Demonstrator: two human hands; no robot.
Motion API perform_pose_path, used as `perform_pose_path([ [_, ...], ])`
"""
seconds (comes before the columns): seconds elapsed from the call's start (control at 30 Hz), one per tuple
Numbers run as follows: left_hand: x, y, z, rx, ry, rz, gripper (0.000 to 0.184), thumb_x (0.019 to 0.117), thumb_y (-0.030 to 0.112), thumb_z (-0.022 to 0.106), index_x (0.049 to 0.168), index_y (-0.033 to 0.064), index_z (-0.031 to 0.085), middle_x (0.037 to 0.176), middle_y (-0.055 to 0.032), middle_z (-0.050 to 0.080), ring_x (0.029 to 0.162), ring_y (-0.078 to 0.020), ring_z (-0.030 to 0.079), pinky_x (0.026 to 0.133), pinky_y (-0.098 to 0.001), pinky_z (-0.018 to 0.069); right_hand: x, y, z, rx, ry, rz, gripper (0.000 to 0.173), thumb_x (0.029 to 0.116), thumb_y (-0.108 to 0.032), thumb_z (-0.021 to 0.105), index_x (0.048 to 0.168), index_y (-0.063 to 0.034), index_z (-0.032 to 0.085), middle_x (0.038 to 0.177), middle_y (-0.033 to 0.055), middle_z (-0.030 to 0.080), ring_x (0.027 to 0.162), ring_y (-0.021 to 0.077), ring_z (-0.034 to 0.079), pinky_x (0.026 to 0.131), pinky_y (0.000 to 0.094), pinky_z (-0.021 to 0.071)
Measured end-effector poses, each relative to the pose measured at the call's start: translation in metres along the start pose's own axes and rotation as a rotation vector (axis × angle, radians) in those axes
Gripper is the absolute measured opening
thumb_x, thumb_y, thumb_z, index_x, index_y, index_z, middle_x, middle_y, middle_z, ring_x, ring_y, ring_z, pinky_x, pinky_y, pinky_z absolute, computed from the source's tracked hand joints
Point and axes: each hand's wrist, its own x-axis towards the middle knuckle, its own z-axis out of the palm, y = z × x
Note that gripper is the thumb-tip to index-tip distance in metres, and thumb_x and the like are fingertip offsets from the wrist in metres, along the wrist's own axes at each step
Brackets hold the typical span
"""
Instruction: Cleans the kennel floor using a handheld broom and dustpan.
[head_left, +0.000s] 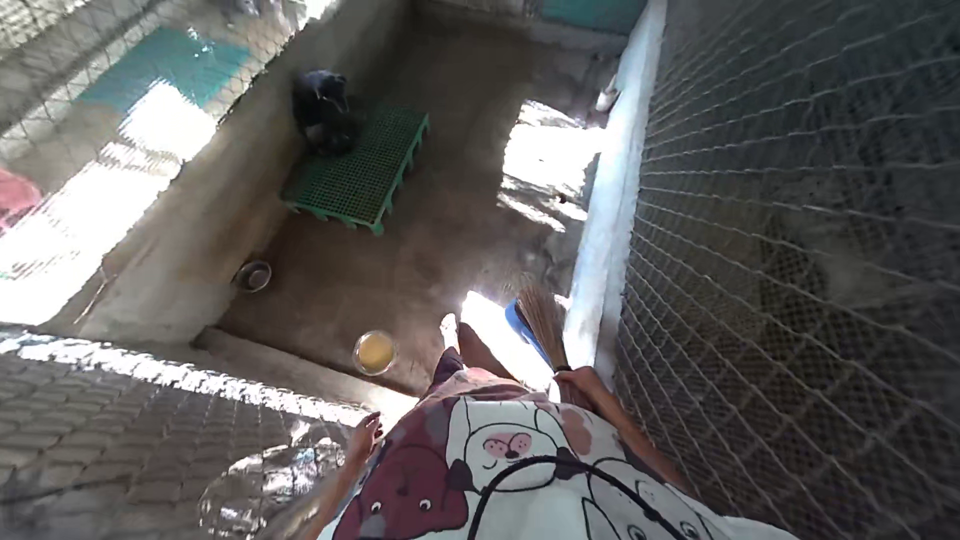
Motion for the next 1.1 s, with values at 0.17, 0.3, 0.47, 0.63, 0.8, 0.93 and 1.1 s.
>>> perform_pose_path([
  [0.17, 0.022, 0.24, 0.021, -0.295, -0.007, -0.052, 0.036, 0.1096, 0.012, 0.044, 0.141, -0.0043, 0.05, 0.125, -0.0254, 0.061, 0.102, -0.0254, 0.062, 0.091, -0.0405, 0.051, 0.062, -0.124, -0.009, 0.071, -0.018, 0.01, 0.052, 0.0904, -0.035, 0.078, 0.115, 0.0098, 0.066, 0.118, 0.0257, 0.068, 0.111, 0.0333, 0.066, 0.101, 0.0513, 0.0495],
  [0.3, 0.102, 0.401, 0.05, -0.405, -0.336, -0.035, 0.038, 0.1099, 0.021, 0.045, 0.14, -0.0021, 0.049, 0.105, -0.0146, 0.068, 0.085, -0.0167, 0.068, 0.078, -0.0317, 0.057, 0.113, -0.237, -0.02, 0.42, -0.09, -0.088, 0.038, 0.096, -0.026, 0.071, 0.119, 0.0045, 0.066, 0.106, 0.0172, 0.07, 0.093, 0.0223, 0.067, 0.087, 0.0418, 0.0551],
  [0.47, 0.112, 0.575, 0.118, -0.045, -0.971, -0.145, 0.048, 0.1117, 0.036, 0.036, 0.144, 0.0013, 0.044, 0.121, -0.0139, 0.069, 0.102, -0.0161, 0.07, 0.092, -0.0297, 0.0553, 0.139, -0.354, -0.046, 0.821, -0.257, -0.378, 0.038, 0.1053, -0.035, 0.053, 0.126, -0.0049, 0.061, 0.099, 0.0061, 0.066, 0.083, 0.0131, 0.064, 0.074, 0.0332, 0.0567],
  [0.63, 0.148, 0.654, 0.198, -0.134, -1.158, -0.175, 0.039, 0.1122, 0.026, 0.027, 0.124, 0.0032, 0.056, 0.1, -0.0059, 0.071, 0.089, -0.013, 0.07, 0.085, -0.0295, 0.0576, 0.209, -0.442, -0.082, 0.792, -0.079, -0.241, 0.047, 0.1002, -0.036, 0.064, 0.131, 0.0, 0.062, 0.124, 0.0159, 0.066, 0.11, 0.0202, 0.065, 0.095, 0.0383, 0.0541],
  [0.8, 0.202, 0.7, 0.278, -0.361, -0.941, -0.102, 0.032, 0.111, 0.018, 0.041, 0.134, -0.0036, 0.05, 0.115, -0.0126, 0.068, 0.102, -0.0189, 0.068, 0.092, -0.0361, 0.0577, 0.321, -0.479, -0.136, 0.891, -0.026, -0.072, 0.042, 0.0926, -0.032, 0.073, 0.113, 0.0044, 0.066, 0.104, 0.0182, 0.068, 0.093, 0.0231, 0.067, 0.084, 0.042, 0.0567],
  [0.93, 0.244, 0.762, 0.355, -0.468, -0.729, -0.133, 0.03, 0.1071, 0.005, 0.045, 0.136, -0.0036, 0.041, 0.107, -0.013, 0.065, 0.091, -0.0176, 0.069, 0.083, -0.0333, 0.0598, 0.403, -0.506, -0.203, 0.906, -0.084, -0.035, 0.043, 0.0963, -0.033, 0.069, 0.113, 0.0058, 0.065, 0.106, 0.0185, 0.069, 0.094, 0.0226, 0.067, 0.086, 0.0427, 0.0557],
  [1.1, 0.315, 0.829, 0.419, -0.427, -0.796, -0.212, 0.044, 0.1077, 0.007, 0.035, 0.15, 0.0016, 0.026, 0.111, -0.0115, 0.064, 0.096, -0.0168, 0.067, 0.088, -0.0315, 0.0564, 0.499, -0.508, -0.321, 0.978, -0.164, -0.02, 0.032, 0.0999, -0.028, 0.063, 0.113, 0.0008, 0.064, 0.092, 0.0104, 0.068, 0.077, 0.0154, 0.066, 0.071, 0.0347, 0.058],
])
